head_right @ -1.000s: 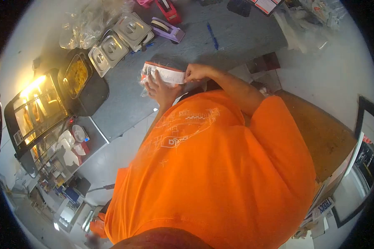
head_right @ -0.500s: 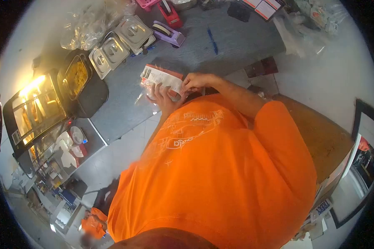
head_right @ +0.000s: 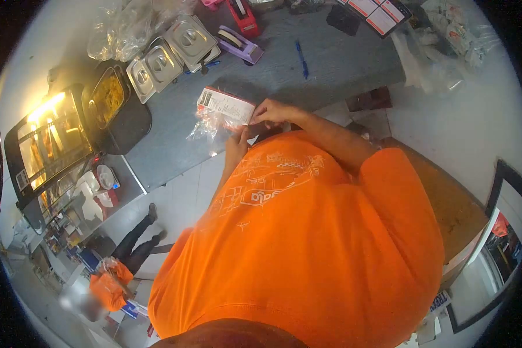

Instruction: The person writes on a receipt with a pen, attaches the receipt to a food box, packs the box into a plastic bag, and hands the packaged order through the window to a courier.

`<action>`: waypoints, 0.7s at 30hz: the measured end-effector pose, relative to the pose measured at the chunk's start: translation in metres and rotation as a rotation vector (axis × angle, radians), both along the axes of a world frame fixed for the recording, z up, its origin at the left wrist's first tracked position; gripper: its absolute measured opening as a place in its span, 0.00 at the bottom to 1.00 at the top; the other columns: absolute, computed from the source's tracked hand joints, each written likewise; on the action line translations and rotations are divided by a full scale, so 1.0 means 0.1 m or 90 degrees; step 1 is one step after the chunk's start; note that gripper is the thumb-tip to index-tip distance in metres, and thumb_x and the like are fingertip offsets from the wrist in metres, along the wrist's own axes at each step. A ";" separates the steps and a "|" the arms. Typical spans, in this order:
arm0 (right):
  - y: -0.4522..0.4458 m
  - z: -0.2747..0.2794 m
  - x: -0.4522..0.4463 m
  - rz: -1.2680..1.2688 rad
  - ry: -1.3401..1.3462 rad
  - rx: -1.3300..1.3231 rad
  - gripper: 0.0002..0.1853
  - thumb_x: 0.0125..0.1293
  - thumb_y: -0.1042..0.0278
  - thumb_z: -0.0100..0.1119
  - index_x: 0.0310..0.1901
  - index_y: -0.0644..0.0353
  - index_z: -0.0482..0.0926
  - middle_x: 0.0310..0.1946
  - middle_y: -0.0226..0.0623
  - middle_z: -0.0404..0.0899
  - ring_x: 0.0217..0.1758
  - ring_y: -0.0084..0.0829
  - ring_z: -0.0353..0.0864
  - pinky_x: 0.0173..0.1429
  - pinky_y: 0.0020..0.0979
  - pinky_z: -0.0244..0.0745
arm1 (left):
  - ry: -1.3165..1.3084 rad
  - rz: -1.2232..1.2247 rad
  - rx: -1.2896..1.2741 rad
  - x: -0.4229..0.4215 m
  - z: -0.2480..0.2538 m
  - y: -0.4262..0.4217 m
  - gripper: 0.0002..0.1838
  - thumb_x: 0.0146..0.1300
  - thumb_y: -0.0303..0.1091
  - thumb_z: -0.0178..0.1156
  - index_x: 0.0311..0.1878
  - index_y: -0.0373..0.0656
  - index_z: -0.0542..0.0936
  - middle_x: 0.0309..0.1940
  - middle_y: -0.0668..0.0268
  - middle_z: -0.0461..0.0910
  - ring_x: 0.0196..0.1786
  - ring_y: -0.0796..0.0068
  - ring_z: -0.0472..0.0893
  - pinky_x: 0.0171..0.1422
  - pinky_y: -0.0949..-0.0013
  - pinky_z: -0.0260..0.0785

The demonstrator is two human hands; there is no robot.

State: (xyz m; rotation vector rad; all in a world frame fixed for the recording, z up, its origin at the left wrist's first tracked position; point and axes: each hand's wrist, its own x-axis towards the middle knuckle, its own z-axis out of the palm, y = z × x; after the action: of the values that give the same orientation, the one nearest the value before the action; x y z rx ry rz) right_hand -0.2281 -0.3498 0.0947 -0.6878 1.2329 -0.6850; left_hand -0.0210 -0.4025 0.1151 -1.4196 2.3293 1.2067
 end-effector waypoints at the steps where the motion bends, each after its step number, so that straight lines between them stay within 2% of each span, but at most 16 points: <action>1: 0.00 0.00 0.01 0.002 -0.002 -0.001 0.12 0.61 0.60 0.66 0.41 0.59 0.86 0.16 0.25 0.73 0.17 0.15 0.67 0.19 0.20 0.56 | 0.127 0.199 0.269 -0.03 -0.03 0.02 0.17 0.68 0.48 0.52 0.48 0.47 0.81 0.34 0.66 0.84 0.34 0.70 0.80 0.32 0.67 0.68; 2: 0.01 0.01 0.02 -0.006 -0.006 -0.015 0.13 0.61 0.59 0.67 0.41 0.59 0.86 0.17 0.25 0.74 0.16 0.16 0.67 0.19 0.21 0.57 | 0.254 0.397 0.537 -0.05 -0.06 0.04 0.17 0.68 0.48 0.51 0.46 0.46 0.81 0.34 0.67 0.84 0.31 0.75 0.80 0.25 0.75 0.66; 3: 0.01 0.02 0.02 -0.015 -0.008 -0.028 0.13 0.61 0.59 0.67 0.41 0.59 0.86 0.17 0.26 0.74 0.16 0.16 0.66 0.19 0.21 0.58 | 0.254 0.397 0.536 -0.06 -0.08 0.03 0.17 0.68 0.48 0.51 0.46 0.46 0.81 0.34 0.67 0.84 0.31 0.75 0.80 0.25 0.75 0.66; 5: 0.02 -0.07 -0.02 0.003 -0.008 -0.046 0.14 0.60 0.58 0.67 0.42 0.59 0.85 0.16 0.25 0.73 0.16 0.16 0.66 0.20 0.22 0.58 | 0.307 0.502 0.530 -0.14 -0.02 0.02 0.16 0.68 0.46 0.52 0.39 0.43 0.81 0.32 0.69 0.82 0.31 0.83 0.78 0.26 0.78 0.65; 6: 0.04 -0.11 -0.02 0.021 -0.009 -0.064 0.16 0.60 0.57 0.67 0.44 0.59 0.85 0.16 0.25 0.72 0.16 0.17 0.66 0.21 0.23 0.59 | 0.307 0.503 0.531 -0.16 -0.02 0.02 0.16 0.68 0.46 0.52 0.39 0.43 0.81 0.32 0.69 0.82 0.31 0.83 0.78 0.26 0.78 0.65; 8: 0.02 -0.07 -0.02 0.011 0.022 -0.071 0.14 0.60 0.58 0.67 0.42 0.60 0.85 0.16 0.25 0.73 0.16 0.16 0.65 0.20 0.23 0.59 | 0.253 0.422 0.387 -0.21 -0.01 -0.02 0.14 0.67 0.43 0.55 0.34 0.43 0.81 0.29 0.71 0.81 0.31 0.84 0.76 0.25 0.77 0.64; 10: 0.02 -0.08 -0.01 0.001 0.054 -0.079 0.13 0.61 0.60 0.67 0.40 0.60 0.85 0.16 0.26 0.73 0.15 0.16 0.65 0.19 0.23 0.59 | 0.261 0.427 0.346 -0.25 0.00 -0.02 0.15 0.68 0.42 0.55 0.31 0.40 0.80 0.28 0.70 0.80 0.29 0.84 0.77 0.24 0.78 0.63; 12: 0.01 -0.21 0.01 0.001 0.026 -0.028 0.13 0.61 0.60 0.67 0.39 0.62 0.85 0.14 0.25 0.71 0.13 0.16 0.63 0.18 0.23 0.58 | 0.295 0.357 0.224 -0.28 -0.02 -0.03 0.16 0.69 0.40 0.53 0.33 0.36 0.80 0.25 0.67 0.79 0.23 0.82 0.76 0.22 0.77 0.64; 15: 0.00 -0.38 0.05 0.002 0.024 0.030 0.13 0.61 0.60 0.66 0.38 0.63 0.85 0.14 0.26 0.71 0.12 0.17 0.61 0.16 0.23 0.56 | 0.370 0.324 0.169 -0.26 -0.20 0.03 0.16 0.71 0.37 0.51 0.36 0.32 0.79 0.24 0.65 0.79 0.20 0.79 0.76 0.21 0.74 0.66; 19: -0.05 -0.25 0.04 -0.017 0.033 0.057 0.13 0.61 0.60 0.67 0.34 0.64 0.84 0.13 0.26 0.71 0.10 0.17 0.61 0.14 0.25 0.54 | 0.369 0.372 0.170 -0.26 -0.10 0.03 0.13 0.70 0.35 0.53 0.39 0.31 0.77 0.23 0.63 0.79 0.20 0.76 0.76 0.22 0.74 0.67; 21: -0.08 -0.41 0.01 0.011 0.020 0.089 0.15 0.59 0.57 0.69 0.31 0.64 0.84 0.11 0.27 0.70 0.09 0.18 0.61 0.13 0.25 0.54 | 0.328 0.365 0.031 -0.31 0.04 0.07 0.12 0.68 0.36 0.55 0.42 0.34 0.77 0.24 0.60 0.79 0.21 0.71 0.78 0.24 0.73 0.68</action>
State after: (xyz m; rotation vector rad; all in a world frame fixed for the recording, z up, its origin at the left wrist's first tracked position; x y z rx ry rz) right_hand -0.2271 -0.3579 0.0538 -0.5943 1.2892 -0.5694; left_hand -0.0525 -0.3959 0.1193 -2.0415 2.2075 1.9673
